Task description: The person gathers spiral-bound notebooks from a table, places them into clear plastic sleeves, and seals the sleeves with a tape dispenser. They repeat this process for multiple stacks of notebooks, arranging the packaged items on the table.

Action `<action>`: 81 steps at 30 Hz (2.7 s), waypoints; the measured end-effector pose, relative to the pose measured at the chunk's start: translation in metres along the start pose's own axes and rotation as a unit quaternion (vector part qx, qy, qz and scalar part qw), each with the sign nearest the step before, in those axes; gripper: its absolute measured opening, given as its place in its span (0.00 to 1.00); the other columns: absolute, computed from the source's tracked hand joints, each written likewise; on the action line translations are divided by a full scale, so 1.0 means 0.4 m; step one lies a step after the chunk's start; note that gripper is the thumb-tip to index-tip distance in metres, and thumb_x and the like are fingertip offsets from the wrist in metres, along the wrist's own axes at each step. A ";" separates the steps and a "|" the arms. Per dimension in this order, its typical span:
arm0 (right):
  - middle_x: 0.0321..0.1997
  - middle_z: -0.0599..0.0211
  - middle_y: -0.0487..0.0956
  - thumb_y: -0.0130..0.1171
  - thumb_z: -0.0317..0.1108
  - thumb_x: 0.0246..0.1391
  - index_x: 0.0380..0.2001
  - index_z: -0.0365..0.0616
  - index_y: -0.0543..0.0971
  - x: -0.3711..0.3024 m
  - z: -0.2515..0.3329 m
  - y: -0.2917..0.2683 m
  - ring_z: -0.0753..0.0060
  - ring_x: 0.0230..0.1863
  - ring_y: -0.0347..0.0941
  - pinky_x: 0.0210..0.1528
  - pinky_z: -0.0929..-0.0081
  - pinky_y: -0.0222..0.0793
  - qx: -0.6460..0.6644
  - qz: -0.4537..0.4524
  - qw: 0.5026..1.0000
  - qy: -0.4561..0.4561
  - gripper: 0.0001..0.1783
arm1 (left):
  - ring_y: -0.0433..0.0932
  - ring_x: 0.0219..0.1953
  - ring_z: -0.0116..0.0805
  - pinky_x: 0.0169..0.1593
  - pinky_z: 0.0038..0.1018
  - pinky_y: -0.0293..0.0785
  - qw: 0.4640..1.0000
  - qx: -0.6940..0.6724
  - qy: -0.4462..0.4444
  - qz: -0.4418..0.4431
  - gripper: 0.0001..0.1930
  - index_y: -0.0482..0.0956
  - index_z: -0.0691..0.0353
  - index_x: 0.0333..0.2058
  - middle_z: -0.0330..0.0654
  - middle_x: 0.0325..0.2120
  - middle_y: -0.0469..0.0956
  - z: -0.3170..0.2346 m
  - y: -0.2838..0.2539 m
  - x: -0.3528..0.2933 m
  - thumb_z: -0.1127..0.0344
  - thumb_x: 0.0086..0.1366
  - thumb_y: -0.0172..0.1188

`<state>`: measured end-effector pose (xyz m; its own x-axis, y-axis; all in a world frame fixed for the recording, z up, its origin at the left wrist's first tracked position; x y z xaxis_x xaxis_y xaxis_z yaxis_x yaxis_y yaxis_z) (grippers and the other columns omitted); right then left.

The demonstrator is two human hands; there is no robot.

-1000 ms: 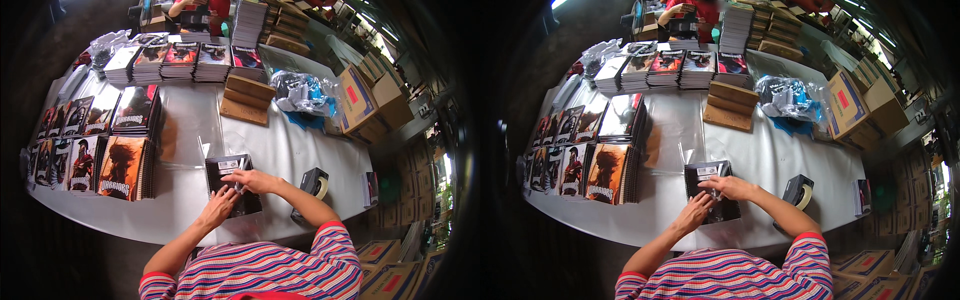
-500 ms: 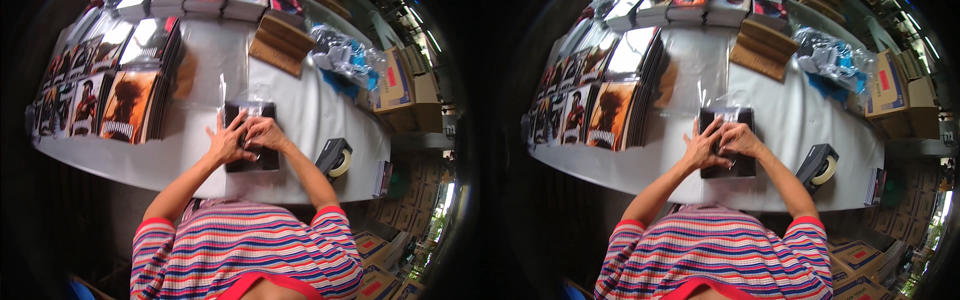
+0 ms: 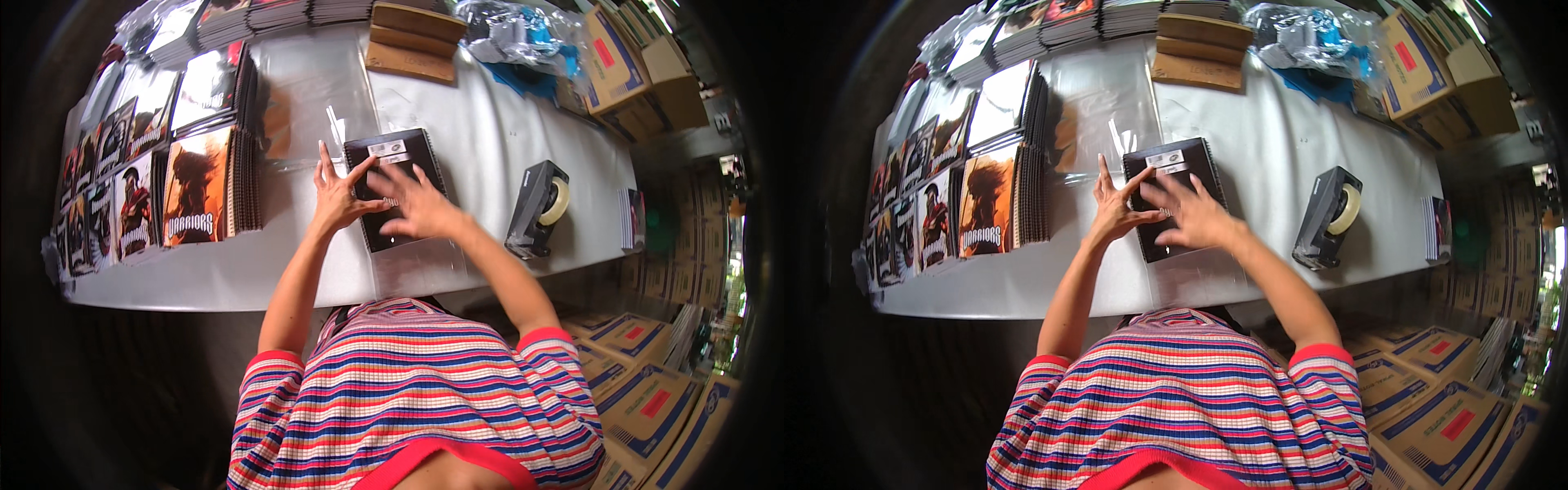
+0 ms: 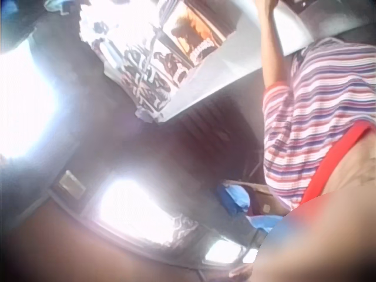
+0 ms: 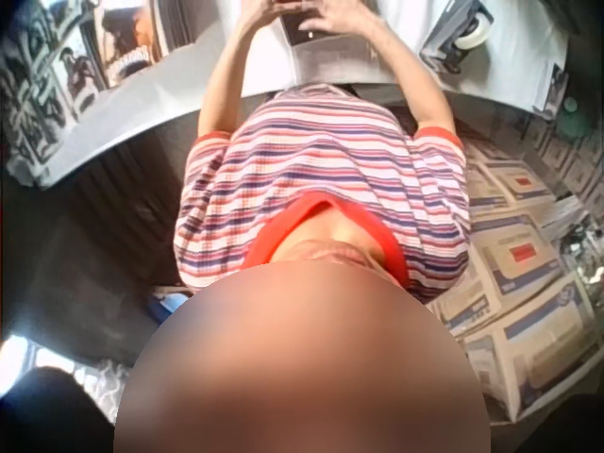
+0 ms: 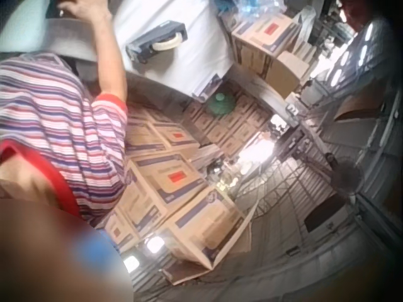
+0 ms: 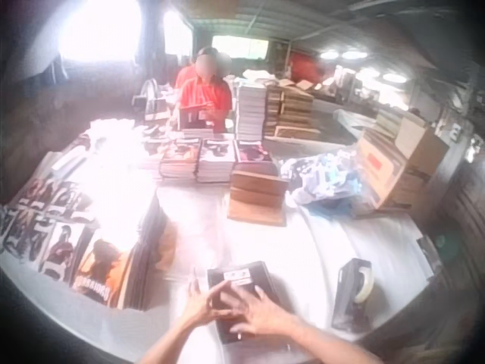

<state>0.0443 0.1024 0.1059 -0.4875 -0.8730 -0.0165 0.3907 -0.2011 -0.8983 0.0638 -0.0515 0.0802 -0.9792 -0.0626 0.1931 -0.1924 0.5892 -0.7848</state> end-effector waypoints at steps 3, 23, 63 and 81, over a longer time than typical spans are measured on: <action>0.69 0.58 0.49 0.68 0.48 0.38 0.63 0.56 0.57 -0.168 0.121 0.053 0.57 0.69 0.44 0.64 0.43 0.41 0.048 0.011 0.999 0.006 0.48 | 0.57 0.59 0.62 0.57 0.42 0.64 0.987 -0.089 -0.081 0.111 0.47 0.64 0.33 0.57 0.64 0.61 0.20 -0.007 -0.011 0.015 0.45 0.32 0.74; 0.37 0.80 0.74 0.58 0.41 0.54 0.33 0.51 0.78 -0.703 -0.126 -0.018 0.79 0.41 0.66 0.44 0.36 0.62 0.611 -0.548 0.435 0.371 0.08 | 0.40 0.66 0.51 0.62 0.42 0.57 0.982 -0.121 -0.061 0.131 0.46 0.64 0.40 0.57 0.63 0.63 0.34 -0.015 -0.007 0.014 0.52 0.34 0.75; 0.61 0.60 0.60 0.67 0.28 0.42 0.63 0.42 0.40 -0.207 -0.042 -0.093 0.65 0.62 0.53 0.63 0.67 0.48 0.577 -0.347 0.735 0.084 0.53 | 0.57 0.60 0.44 0.61 0.35 0.57 0.812 -0.575 0.007 -0.105 0.67 0.33 0.56 0.64 0.52 0.57 0.56 -0.184 -0.092 -0.108 0.65 0.32 0.78; 0.30 0.71 0.78 0.64 0.29 0.45 0.45 0.42 0.74 -0.249 0.144 -0.561 0.79 0.32 0.73 0.40 0.78 0.66 0.170 -0.511 0.840 0.060 0.21 | 0.66 0.53 0.39 0.57 0.33 0.65 0.863 -0.504 0.041 -0.009 0.66 0.41 0.61 0.62 0.46 0.51 0.64 -0.178 -0.073 -0.092 0.67 0.26 0.80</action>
<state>0.0501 0.2090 0.3345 -0.7718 -0.1197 0.6245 -0.0891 -0.9521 -0.2926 0.1099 -0.0090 0.1379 -0.9607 -0.0458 0.2739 -0.0127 0.9925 0.1212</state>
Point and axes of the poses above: each hand's wrist, its own x-axis towards the middle knuckle, its own y-axis out of the palm, z = x × y, the point moved 5 cm from there along x, towards the middle knuckle
